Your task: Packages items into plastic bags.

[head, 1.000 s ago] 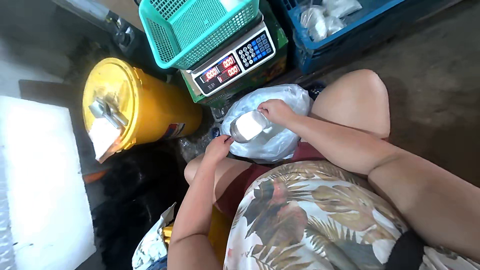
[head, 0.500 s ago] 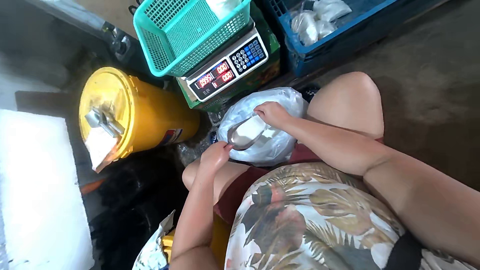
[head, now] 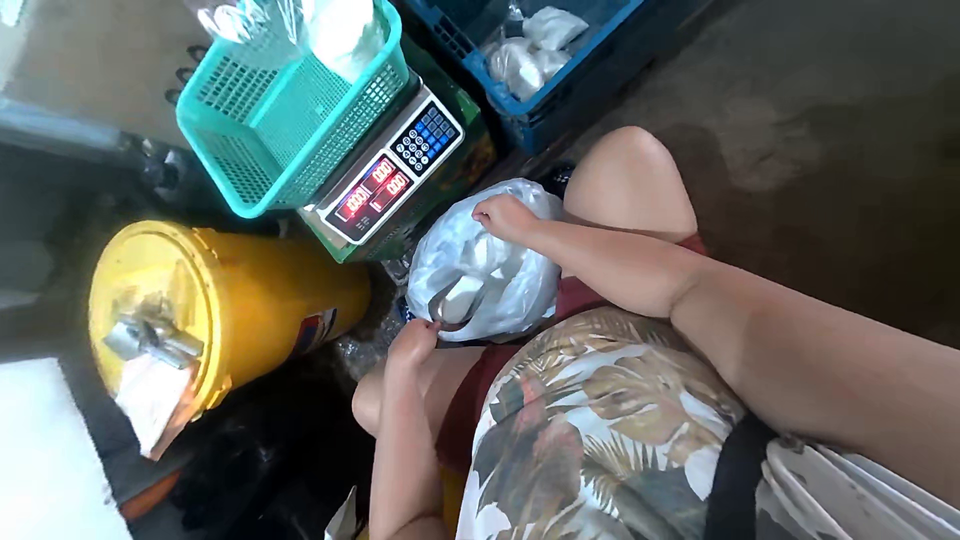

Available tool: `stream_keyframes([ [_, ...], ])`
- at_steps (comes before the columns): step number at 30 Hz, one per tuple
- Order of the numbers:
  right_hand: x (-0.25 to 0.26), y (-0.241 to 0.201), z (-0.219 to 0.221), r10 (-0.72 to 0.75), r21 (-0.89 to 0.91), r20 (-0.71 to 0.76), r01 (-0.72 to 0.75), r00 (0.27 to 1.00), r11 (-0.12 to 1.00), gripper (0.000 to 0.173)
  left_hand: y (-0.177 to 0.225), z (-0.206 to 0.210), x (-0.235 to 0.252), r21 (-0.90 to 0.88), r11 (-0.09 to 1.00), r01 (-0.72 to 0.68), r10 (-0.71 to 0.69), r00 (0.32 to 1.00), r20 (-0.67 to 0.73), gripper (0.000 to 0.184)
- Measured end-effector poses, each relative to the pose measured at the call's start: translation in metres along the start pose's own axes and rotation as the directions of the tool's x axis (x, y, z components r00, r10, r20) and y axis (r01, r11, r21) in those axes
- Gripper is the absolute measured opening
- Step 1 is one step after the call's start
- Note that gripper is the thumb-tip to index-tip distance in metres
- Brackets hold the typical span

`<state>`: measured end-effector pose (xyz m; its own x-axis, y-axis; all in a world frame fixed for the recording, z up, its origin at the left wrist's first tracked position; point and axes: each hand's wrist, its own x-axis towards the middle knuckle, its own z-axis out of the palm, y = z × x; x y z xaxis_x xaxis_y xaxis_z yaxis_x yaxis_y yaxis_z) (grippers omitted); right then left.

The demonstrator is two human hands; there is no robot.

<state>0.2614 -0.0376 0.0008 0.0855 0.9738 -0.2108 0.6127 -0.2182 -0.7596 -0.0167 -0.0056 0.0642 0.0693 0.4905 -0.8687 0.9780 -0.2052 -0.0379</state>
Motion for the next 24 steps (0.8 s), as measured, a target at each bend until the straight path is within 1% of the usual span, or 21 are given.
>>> stream_keyframes([
  [2, 0.001, -0.005, 0.003, 0.027, -0.004, 0.028, -0.027, 0.999, 1.000, 0.030, 0.024, 0.005, 0.006, 0.106, 0.993, 0.044, -0.036, 0.997, -0.071, 0.053],
  [3, 0.001, -0.006, 0.006, 0.025, -0.007, 0.030, -0.025, 0.999, 1.000, 0.029, 0.036, 0.009, 0.007, 0.099, 0.995, 0.029, -0.015, 0.989, -0.145, 0.063],
  [5, -0.004, -0.008, 0.010, 0.000, -0.007, 0.036, 0.000, 0.999, 1.000, 0.028, 0.063, 0.018, 0.014, 0.009, 0.994, -0.112, 0.108, 0.933, -0.343, 0.098],
  [6, -0.006, -0.009, 0.011, -0.016, -0.015, 0.037, 0.017, 0.999, 1.000, 0.028, 0.075, 0.022, 0.021, -0.018, 0.977, -0.215, 0.186, 0.881, -0.435, 0.109],
  [7, -0.008, -0.009, 0.011, -0.043, -0.023, 0.039, 0.044, 0.998, 0.999, 0.029, 0.086, 0.026, 0.030, -0.011, 0.954, -0.299, 0.256, 0.836, -0.485, 0.111],
  [8, -0.012, -0.009, 0.007, -0.060, -0.038, 0.054, 0.062, 0.997, 0.997, 0.028, 0.097, 0.029, 0.038, 0.013, 0.939, -0.343, 0.304, 0.813, -0.496, 0.104],
  [9, -0.015, -0.010, 0.003, -0.063, -0.055, 0.076, 0.067, 0.995, 0.996, 0.027, 0.106, 0.032, 0.043, 0.052, 0.935, -0.351, 0.331, 0.810, -0.484, 0.085],
  [10, -0.017, -0.011, 0.000, -0.060, -0.066, 0.092, 0.066, 0.994, 0.996, 0.027, 0.114, 0.035, 0.048, 0.090, 0.938, -0.335, 0.337, 0.821, -0.461, 0.059],
  [11, -0.019, -0.010, -0.003, -0.053, -0.074, 0.106, 0.061, 0.993, 0.995, 0.026, 0.121, 0.037, 0.050, 0.129, 0.943, -0.306, 0.330, 0.834, -0.443, 0.040],
  [13, -0.032, -0.012, -0.016, -0.057, -0.070, 0.086, 0.063, 0.995, 0.996, 0.026, 0.124, 0.038, 0.054, 0.150, 0.936, -0.319, 0.352, 0.835, -0.422, 0.034],
  [14, -0.046, -0.018, -0.029, -0.088, -0.065, 0.032, 0.090, 0.996, 0.994, 0.030, 0.122, 0.037, 0.055, 0.149, 0.927, -0.343, 0.373, 0.827, -0.421, 0.033],
  [15, -0.068, -0.024, -0.048, -0.151, -0.089, -0.069, 0.144, 0.986, 0.986, 0.037, 0.118, 0.034, 0.057, 0.144, 0.919, -0.367, 0.393, 0.815, -0.426, 0.031],
  [16, -0.093, -0.024, -0.067, -0.247, -0.157, -0.228, 0.214, 0.942, 0.964, 0.041, 0.115, 0.029, 0.059, 0.143, 0.917, -0.373, 0.398, 0.817, -0.417, 0.032],
  [17, -0.120, -0.016, -0.086, -0.328, -0.254, -0.401, 0.240, 0.855, 0.937, 0.039, 0.113, 0.025, 0.061, 0.134, 0.919, -0.370, 0.392, 0.825, -0.407, 0.032],
  [18, -0.149, 0.001, -0.100, -0.335, -0.318, -0.541, 0.181, 0.771, 0.931, 0.035, 0.110, 0.022, 0.062, 0.123, 0.919, -0.374, 0.390, 0.829, -0.400, 0.032],
  [19, -0.180, 0.025, -0.105, -0.226, -0.259, -0.647, 0.070, 0.728, 0.963, 0.036, 0.108, 0.018, 0.062, 0.117, 0.918, -0.380, 0.394, 0.831, -0.392, 0.033],
  [20, -0.215, 0.055, -0.105, -0.011, -0.142, -0.693, -0.122, 0.721, 0.982, 0.040, 0.107, 0.016, 0.063, 0.109, 0.915, -0.389, 0.400, 0.832, -0.383, 0.034],
  [21, -0.254, 0.084, -0.098, 0.274, -0.025, -0.664, -0.387, 0.696, 0.922, 0.043, 0.107, 0.015, 0.065, 0.104, 0.916, -0.387, 0.397, 0.837, -0.376, 0.035],
  [22, -0.296, 0.111, -0.083, 0.548, 0.065, -0.576, -0.634, 0.606, 0.770, 0.048, 0.108, 0.014, 0.066, 0.098, 0.919, -0.381, 0.389, 0.843, -0.372, 0.035],
  [23, -0.339, 0.132, -0.060, 0.750, 0.082, -0.449, -0.813, 0.486, 0.576, 0.053, 0.109, 0.014, 0.068, 0.096, 0.924, -0.369, 0.378, 0.851, -0.366, 0.035],
  [24, -0.384, 0.145, -0.032, 0.889, 0.041, -0.286, -0.922, 0.358, 0.384, 0.060, 0.110, 0.014, 0.069, 0.095, 0.929, -0.357, 0.366, 0.858, -0.360, 0.035],
])
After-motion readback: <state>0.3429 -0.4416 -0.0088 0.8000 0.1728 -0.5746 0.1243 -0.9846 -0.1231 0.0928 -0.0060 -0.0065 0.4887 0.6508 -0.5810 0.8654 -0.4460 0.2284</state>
